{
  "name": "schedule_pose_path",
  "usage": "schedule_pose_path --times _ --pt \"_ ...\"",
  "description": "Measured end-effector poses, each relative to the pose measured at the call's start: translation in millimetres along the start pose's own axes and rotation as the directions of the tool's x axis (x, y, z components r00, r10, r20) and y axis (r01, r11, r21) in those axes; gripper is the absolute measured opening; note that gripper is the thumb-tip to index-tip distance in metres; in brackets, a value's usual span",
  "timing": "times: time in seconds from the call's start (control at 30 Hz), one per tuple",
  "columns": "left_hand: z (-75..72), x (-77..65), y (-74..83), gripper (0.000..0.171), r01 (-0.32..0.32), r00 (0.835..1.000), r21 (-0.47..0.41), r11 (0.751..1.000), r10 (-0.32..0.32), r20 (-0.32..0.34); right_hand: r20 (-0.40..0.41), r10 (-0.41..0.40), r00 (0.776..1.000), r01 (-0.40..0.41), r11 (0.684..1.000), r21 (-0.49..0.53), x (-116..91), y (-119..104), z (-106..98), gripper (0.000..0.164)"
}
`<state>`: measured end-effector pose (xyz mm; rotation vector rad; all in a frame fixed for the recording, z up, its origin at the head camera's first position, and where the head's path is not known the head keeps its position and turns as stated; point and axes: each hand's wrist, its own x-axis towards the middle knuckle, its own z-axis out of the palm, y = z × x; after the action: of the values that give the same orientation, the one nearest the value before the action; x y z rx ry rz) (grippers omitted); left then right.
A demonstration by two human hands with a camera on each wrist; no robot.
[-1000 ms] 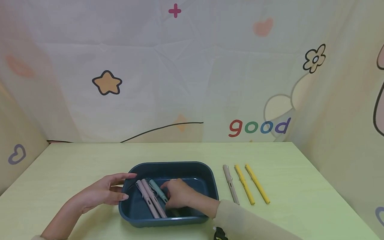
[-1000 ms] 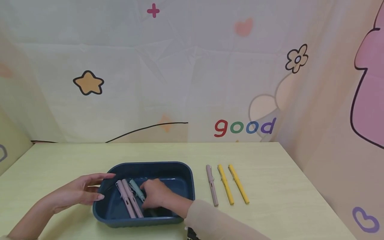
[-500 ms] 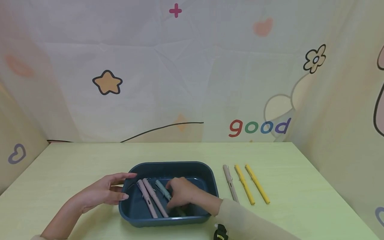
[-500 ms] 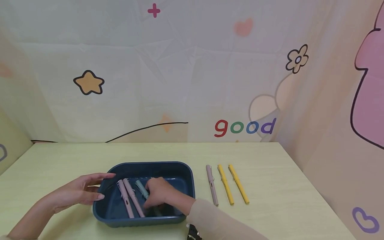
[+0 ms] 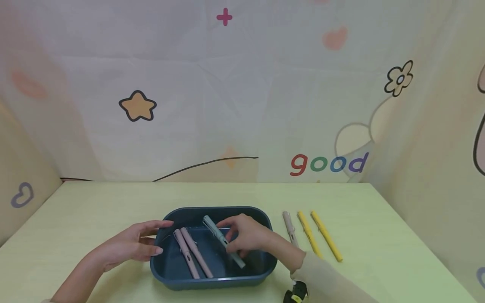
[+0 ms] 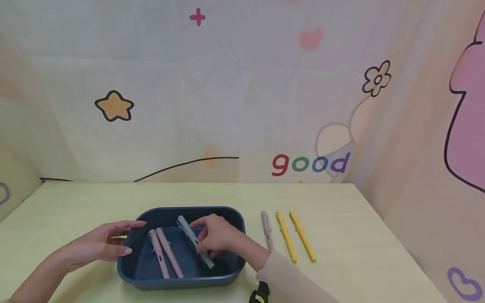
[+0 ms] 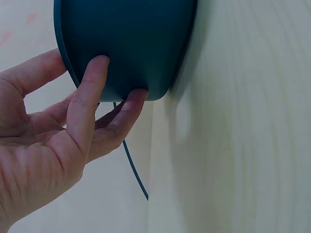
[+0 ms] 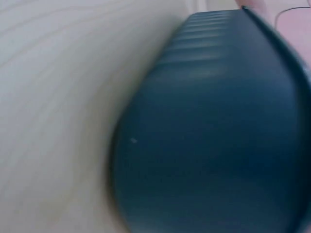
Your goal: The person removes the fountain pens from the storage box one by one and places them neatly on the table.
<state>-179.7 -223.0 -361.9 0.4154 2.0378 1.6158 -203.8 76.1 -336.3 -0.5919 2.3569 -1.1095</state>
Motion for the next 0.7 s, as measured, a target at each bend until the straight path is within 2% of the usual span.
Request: schedule_pose_path --times 0.1,0.3,0.7 --pt "-0.8 -0.4 0.2 0.068 -0.017 1.0 -0.003 1.0 0.017 0.008 -0.015 -0.023 1.0 0.024 0.998 0.054 -5.7 -0.6 -9.0 0.056" --pt "-0.2 -0.4 1.8 0.069 -0.011 1.0 0.007 1.0 0.011 0.003 -0.049 -0.062 0.997 0.067 0.989 0.128 -18.6 -0.4 -27.1 0.06" --pt "0.4 -2.0 3.5 0.069 -0.006 1.0 0.001 1.0 0.006 0.006 -0.153 -0.02 0.988 0.035 0.995 0.092 -44.6 11.5 -65.6 0.059"
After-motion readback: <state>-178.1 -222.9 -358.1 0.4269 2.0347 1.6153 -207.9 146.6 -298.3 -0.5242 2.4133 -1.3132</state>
